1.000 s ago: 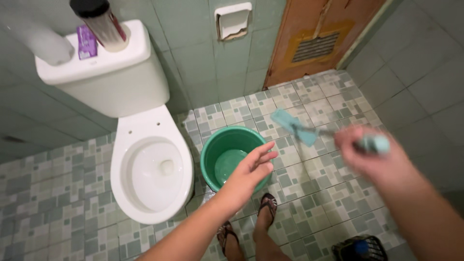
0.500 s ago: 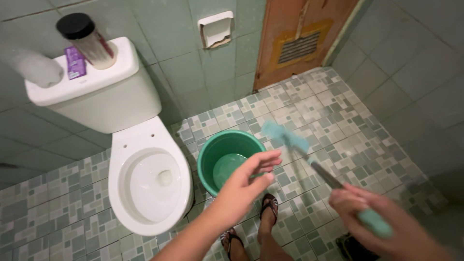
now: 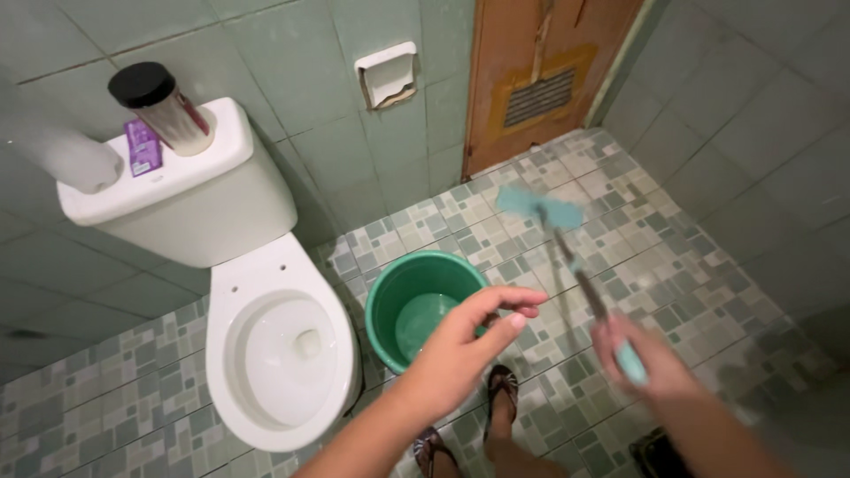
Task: The person cleans a bathroom floor by splashing water from a basin using a ladle and scrubbing the tiles with a mop.
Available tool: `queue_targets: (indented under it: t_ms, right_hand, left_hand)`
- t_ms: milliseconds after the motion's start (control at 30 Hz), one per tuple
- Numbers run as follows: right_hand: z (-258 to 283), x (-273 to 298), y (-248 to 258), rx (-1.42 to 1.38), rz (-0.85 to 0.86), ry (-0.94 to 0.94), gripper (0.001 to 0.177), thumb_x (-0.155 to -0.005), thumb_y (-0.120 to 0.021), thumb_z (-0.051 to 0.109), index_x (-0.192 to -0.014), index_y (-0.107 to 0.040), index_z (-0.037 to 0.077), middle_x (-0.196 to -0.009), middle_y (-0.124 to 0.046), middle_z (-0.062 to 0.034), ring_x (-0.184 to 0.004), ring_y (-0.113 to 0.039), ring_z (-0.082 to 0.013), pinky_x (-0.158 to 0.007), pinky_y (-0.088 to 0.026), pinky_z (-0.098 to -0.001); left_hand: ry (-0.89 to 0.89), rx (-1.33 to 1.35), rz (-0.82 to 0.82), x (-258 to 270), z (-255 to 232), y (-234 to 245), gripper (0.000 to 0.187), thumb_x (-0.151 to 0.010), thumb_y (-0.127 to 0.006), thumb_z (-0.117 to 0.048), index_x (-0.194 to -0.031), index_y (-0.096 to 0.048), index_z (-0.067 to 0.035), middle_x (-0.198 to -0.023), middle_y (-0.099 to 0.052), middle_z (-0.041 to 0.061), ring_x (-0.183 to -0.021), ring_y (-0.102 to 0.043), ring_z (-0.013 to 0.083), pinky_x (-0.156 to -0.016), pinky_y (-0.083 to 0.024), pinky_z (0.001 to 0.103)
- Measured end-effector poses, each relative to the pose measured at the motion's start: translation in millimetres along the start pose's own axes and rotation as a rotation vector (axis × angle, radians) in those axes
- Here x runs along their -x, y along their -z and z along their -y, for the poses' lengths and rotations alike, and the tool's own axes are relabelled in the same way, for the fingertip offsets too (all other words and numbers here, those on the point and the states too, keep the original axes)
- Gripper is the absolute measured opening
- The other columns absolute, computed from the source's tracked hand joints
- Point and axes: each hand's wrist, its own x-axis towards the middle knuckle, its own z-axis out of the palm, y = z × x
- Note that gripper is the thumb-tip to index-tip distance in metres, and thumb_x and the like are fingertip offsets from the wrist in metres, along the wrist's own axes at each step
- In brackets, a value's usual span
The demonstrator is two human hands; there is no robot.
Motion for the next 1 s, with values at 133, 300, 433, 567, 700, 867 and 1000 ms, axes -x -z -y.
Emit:
queue_targets:
  t_ms: [133, 300, 433, 567, 700, 867, 1000]
  right_hand:
    - [42, 137, -30, 0.744, 0.326, 0.206, 0.022, -0.108, -0.052, 0.014, -0.106, -0.052, -0.008, -0.101, -0.061, -0.0132, -0.091, -0.066, -0.0176, -0.088, -0.055, -0.0331]
    - [106, 91, -24, -0.177, 0.053, -0.184, 0.029, -0.102, -0.044, 0.017, -0.12, -0.055, -0.003, -0.105, -0.062, -0.0093, -0.092, -0.058, -0.0108, -0.084, -0.049, -0.0328]
    - [154, -121, 11, -0.429, -0.187, -0.329, 0.018, -0.101, -0.055, 0.016, -0.102, -0.052, -0.002, -0.083, -0.06, -0.0077, -0.066, -0.057, -0.0114, -0.056, -0.05, -0.0232]
    - [161, -244, 77, -0.243, -0.179, -0.326, 0.021, -0.101, -0.062, 0.02, -0.099, -0.053, 0.001, -0.077, -0.061, -0.0068, -0.058, -0.055, -0.0101, -0.047, -0.049, -0.0215]
    - [159, -210, 86, -0.224, -0.009, -0.229, 0.011, -0.095, -0.062, 0.02, -0.09, -0.052, 0.02, -0.071, -0.06, 0.0004, -0.057, -0.056, -0.013, -0.049, -0.05, -0.0278]
    - [213, -22, 39, -0.587, 0.099, -0.463, 0.026, -0.091, -0.065, 0.012, -0.108, -0.055, -0.003, -0.085, -0.059, -0.0044, -0.072, -0.06, -0.0089, -0.064, -0.053, -0.0214]
    - [274, -35, 42, -0.8, 0.383, -0.739, 0.031, -0.102, -0.062, 0.014, -0.121, -0.049, -0.005, -0.102, -0.06, -0.0065, -0.086, -0.063, -0.0112, -0.083, -0.057, -0.0198]
  left_hand:
    - [0.027, -0.095, 0.021, 1, -20, 8, 0.035, -0.103, -0.055, -0.02, -0.134, -0.064, -0.007, -0.13, -0.067, 0.004, -0.119, -0.058, 0.0156, -0.105, -0.046, 0.032]
    - [0.078, -0.111, -0.001, -27, -38, -8, 0.037, -0.102, -0.054, -0.021, -0.136, -0.063, -0.009, -0.134, -0.067, 0.005, -0.122, -0.057, 0.0185, -0.106, -0.043, 0.034]
    - [-0.019, -0.075, 0.04, -67, -39, -29, 0.045, -0.102, -0.054, -0.019, -0.147, -0.053, -0.01, -0.149, -0.056, 0.006, -0.142, -0.048, 0.02, -0.116, -0.039, 0.037]
    - [-0.113, -0.106, 0.031, -112, -40, -43, 0.048, -0.105, -0.054, -0.019, -0.152, -0.049, -0.009, -0.159, -0.051, 0.01, -0.152, -0.043, 0.0269, -0.123, -0.033, 0.04]
    - [-0.072, -0.095, 0.018, -153, -37, -65, 0.05, -0.103, -0.055, -0.018, -0.152, -0.048, -0.011, -0.16, -0.048, 0.008, -0.153, -0.039, 0.0256, -0.121, -0.034, 0.041]
    - [0.0, -0.064, -0.031, -197, -23, -79, 0.05, -0.101, -0.055, -0.019, -0.15, -0.05, -0.011, -0.155, -0.052, 0.005, -0.148, -0.043, 0.0223, -0.117, -0.037, 0.039]
    - [-0.031, -0.076, -0.039, -225, -14, -83, 0.048, -0.102, -0.054, -0.019, -0.15, -0.052, -0.01, -0.152, -0.055, 0.006, -0.144, -0.047, 0.0213, -0.116, -0.038, 0.038]
